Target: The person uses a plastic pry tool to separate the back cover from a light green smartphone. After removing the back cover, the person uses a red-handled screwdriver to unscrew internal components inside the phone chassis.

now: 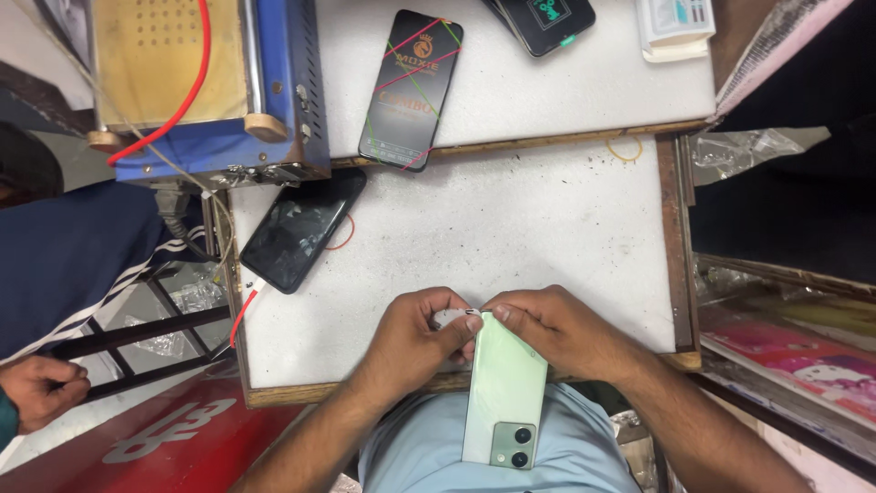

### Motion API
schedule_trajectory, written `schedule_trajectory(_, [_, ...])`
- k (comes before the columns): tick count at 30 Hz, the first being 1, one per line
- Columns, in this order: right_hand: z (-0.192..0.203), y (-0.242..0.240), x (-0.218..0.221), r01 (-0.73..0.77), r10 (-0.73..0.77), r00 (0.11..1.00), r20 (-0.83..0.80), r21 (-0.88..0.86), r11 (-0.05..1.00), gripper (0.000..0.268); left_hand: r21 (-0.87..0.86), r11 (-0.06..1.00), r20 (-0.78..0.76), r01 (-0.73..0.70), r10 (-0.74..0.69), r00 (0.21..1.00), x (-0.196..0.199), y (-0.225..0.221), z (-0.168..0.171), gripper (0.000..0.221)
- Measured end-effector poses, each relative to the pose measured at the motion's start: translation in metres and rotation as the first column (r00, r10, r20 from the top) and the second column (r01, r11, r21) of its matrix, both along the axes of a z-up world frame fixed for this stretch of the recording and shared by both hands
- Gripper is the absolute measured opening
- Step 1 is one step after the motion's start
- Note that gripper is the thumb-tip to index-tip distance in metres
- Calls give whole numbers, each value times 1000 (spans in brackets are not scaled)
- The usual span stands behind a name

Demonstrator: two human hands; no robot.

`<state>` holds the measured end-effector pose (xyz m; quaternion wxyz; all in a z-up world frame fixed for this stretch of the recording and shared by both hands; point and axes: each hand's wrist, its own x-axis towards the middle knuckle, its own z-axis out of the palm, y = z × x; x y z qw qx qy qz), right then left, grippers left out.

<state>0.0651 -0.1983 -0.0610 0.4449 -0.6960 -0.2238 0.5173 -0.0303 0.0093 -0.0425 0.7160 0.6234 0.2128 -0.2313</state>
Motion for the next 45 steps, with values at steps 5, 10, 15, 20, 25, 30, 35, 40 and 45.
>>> schedule_trajectory(5, [-14,3,-30,445,-356,847,-394,159,881,35,114,993,-28,-15,18,999,-12,19,12,16])
schedule_trajectory(10, [-12,-1,-43,239,-257,930,-263,-100,966,38,242,969,-20,-43,49,999,-19,30,16,15])
schedule_trajectory(15, [5,1,-34,108,-120,982,-143,-86,990,39,435,900,-18,21,-15,1000,-12,35,33,13])
schedule_trajectory(20, [9,10,5,24,-25,987,157,9,1000,31,603,798,146,-19,-87,985,19,43,51,11])
schedule_trajectory(25, [-7,23,34,243,-191,951,-243,208,947,53,582,810,223,-65,-83,971,38,46,33,12])
schedule_trajectory(30, [-13,35,37,391,-31,686,-727,332,858,88,496,866,167,-59,-28,986,42,50,16,13])
schedule_trajectory(35, [-21,39,39,372,1,693,-721,358,857,88,625,779,184,-56,-77,980,47,45,13,15])
schedule_trajectory(40, [-25,36,40,331,60,716,-695,414,848,89,643,764,159,45,-191,969,56,48,18,15])
schedule_trajectory(45, [-23,40,39,274,67,712,-699,365,890,81,580,814,292,23,-234,927,71,41,26,15])
